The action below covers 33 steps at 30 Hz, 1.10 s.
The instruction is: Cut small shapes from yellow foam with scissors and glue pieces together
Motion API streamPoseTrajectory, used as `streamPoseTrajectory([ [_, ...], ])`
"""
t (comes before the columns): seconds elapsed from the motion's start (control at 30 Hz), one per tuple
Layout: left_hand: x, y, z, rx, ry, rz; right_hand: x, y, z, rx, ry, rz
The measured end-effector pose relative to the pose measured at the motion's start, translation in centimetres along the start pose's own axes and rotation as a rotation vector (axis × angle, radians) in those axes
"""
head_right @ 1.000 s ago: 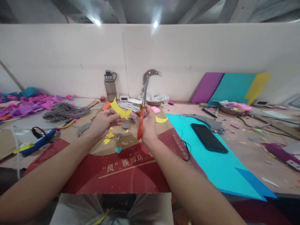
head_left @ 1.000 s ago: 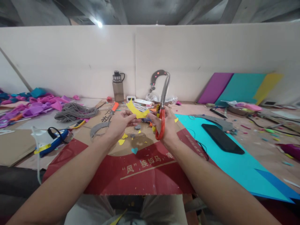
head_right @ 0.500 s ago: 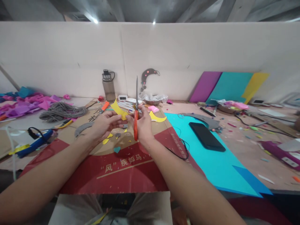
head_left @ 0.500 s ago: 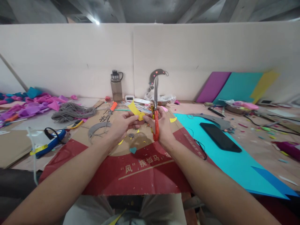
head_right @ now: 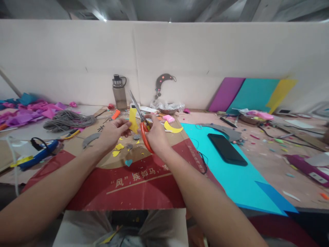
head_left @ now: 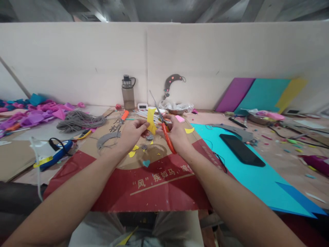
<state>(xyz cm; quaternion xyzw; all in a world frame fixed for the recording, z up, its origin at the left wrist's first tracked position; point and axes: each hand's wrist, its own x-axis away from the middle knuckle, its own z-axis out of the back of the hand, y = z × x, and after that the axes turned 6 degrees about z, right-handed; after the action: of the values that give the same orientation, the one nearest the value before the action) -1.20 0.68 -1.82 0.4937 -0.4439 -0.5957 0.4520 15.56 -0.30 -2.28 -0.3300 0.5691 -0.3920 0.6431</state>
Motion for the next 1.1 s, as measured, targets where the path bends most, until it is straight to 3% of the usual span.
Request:
streamPoseTrajectory([
  [0.23, 0.4, 0.7, -0.5, 0.29, -0.02, 0.165, 0.2, -0.2, -0.2, -0.156, 0.139, 0.009],
  [0.5, 0.5, 1.0, -0.9, 0.379, -0.006, 0.284, 0.3, -0.4, -0.3, -0.233, 0.293, 0.111],
  [0.8, 0.7, 0.5, -1.3, 0.433, -0.042, 0.251, 0.8, -0.4, -1.1, -0.262, 0.258, 0.015],
  [1.1, 1.2, 0.6, -1.9, 0.523, -0.081, 0.225, 0.7, -0.2, -1.2, -0.275, 0.325, -0.021],
])
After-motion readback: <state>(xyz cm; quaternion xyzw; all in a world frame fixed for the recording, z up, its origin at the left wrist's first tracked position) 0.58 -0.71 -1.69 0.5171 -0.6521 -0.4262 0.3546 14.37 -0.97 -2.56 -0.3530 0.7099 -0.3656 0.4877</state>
